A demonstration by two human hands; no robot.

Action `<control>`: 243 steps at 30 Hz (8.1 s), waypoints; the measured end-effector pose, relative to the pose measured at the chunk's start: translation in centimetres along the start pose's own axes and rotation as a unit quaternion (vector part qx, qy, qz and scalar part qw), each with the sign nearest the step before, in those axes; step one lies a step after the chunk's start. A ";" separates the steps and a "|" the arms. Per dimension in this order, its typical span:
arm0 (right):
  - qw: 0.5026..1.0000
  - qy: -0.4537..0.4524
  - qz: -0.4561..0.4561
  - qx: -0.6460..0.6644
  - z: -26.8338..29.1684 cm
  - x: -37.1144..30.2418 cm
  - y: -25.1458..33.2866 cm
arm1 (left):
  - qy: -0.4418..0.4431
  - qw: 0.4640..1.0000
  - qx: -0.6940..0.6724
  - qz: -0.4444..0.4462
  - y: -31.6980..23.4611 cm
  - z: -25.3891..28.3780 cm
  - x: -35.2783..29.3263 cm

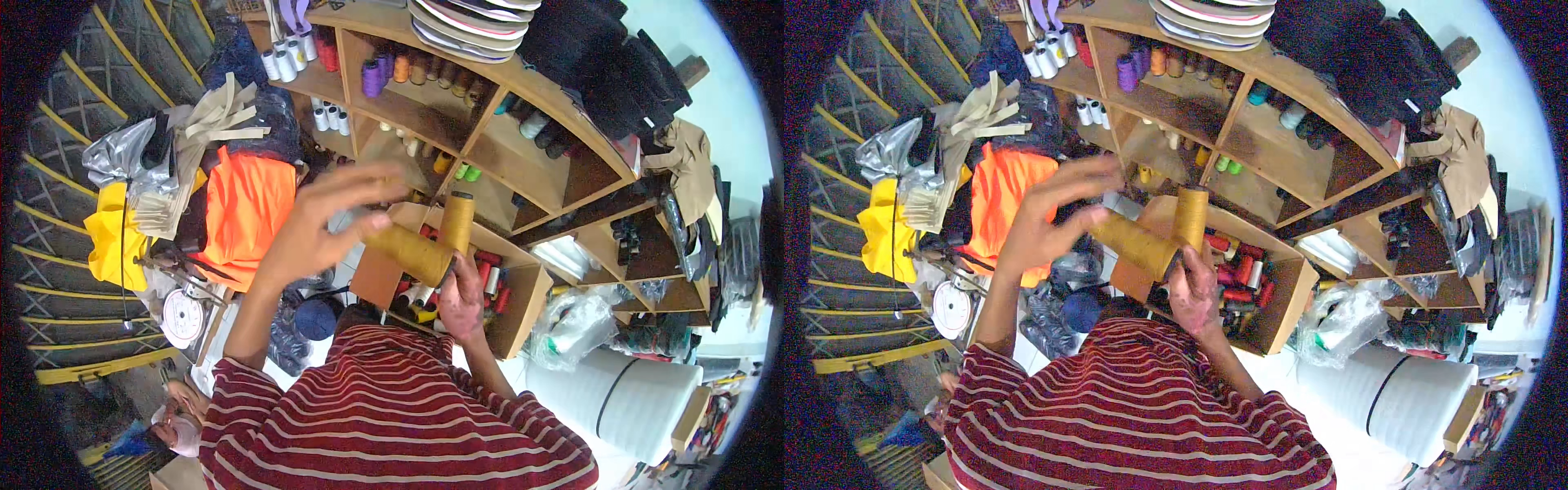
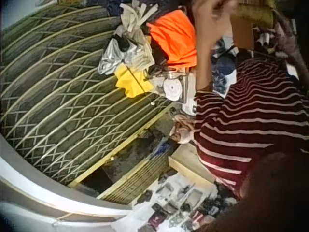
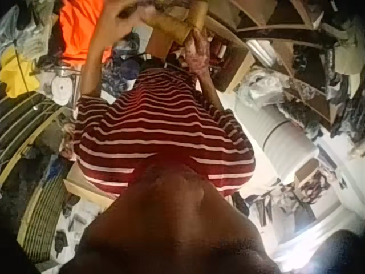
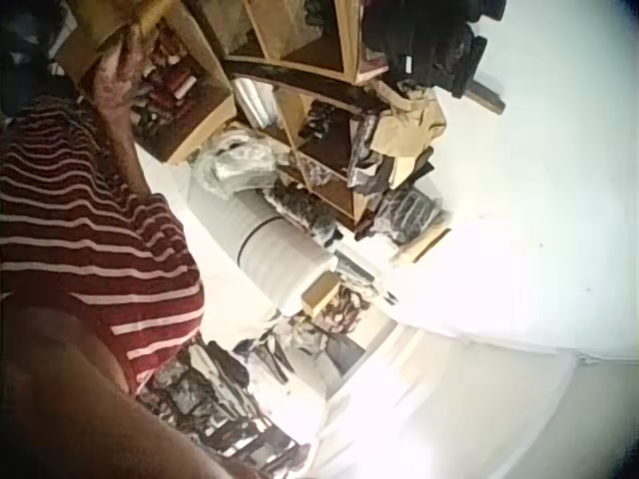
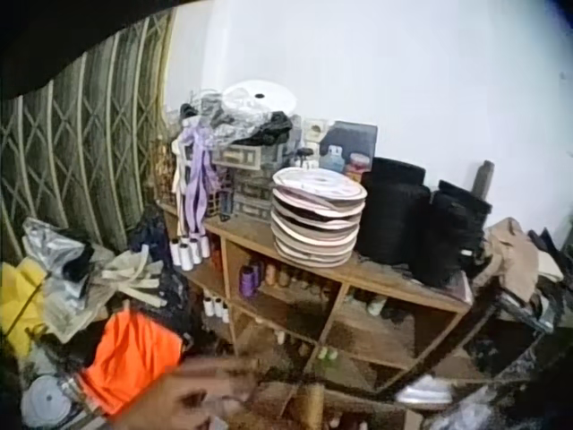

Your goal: The person sorts through a cardboard box of thread spools, picking up white, yellow, and light blue spools one by one. They pull thread from each spool to check it, then place the spools onto a wooden shelf. The person repeats this process for several spools throughout the clip.

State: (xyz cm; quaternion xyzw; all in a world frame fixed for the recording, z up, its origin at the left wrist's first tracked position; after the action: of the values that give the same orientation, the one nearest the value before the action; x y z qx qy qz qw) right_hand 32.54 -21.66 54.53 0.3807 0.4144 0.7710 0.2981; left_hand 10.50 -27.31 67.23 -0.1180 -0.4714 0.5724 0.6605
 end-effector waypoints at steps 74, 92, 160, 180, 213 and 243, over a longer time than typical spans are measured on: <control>0.795 0.036 -0.384 0.469 -2.2 -0.6 -0.5 | -0.026 0.920 -0.387 0.048 5.2 -3.6 -1.2; 0.993 0.046 -0.070 0.086 -0.3 0.9 0.0 | -0.031 0.933 -0.325 0.152 2.6 -4.7 -1.2; 0.997 0.070 -0.003 0.025 -0.8 0.1 -0.1 | -0.121 0.981 0.050 0.143 5.3 -0.1 -2.0; 0.999 -0.018 0.014 0.037 -1.8 -1.1 1.2 | -0.225 0.820 -0.420 0.317 0.2 -11.4 -8.0; 0.902 -0.041 -0.241 0.354 0.2 -0.9 -1.8 | -0.028 0.976 -0.018 0.214 32.8 -25.9 19.2; 0.924 -0.035 -0.267 0.271 0.4 1.1 -3.1 | -0.041 0.952 -0.220 0.207 23.9 -20.9 10.1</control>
State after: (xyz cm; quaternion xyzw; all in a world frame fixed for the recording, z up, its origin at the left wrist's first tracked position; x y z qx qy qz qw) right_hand 32.74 -19.21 52.38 0.3489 0.6829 0.5076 0.3928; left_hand 9.90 -2.96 44.45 -0.3320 -0.5776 0.5831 0.4649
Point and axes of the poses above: each hand's wrist, its own x-axis towards the middle knuckle, its own z-axis out of the back of the hand, y = z × x, the point moved 4 cm from there along x, towards the middle knuckle, and after that the axes turned 1 degree about x, right-handed, at the moved point
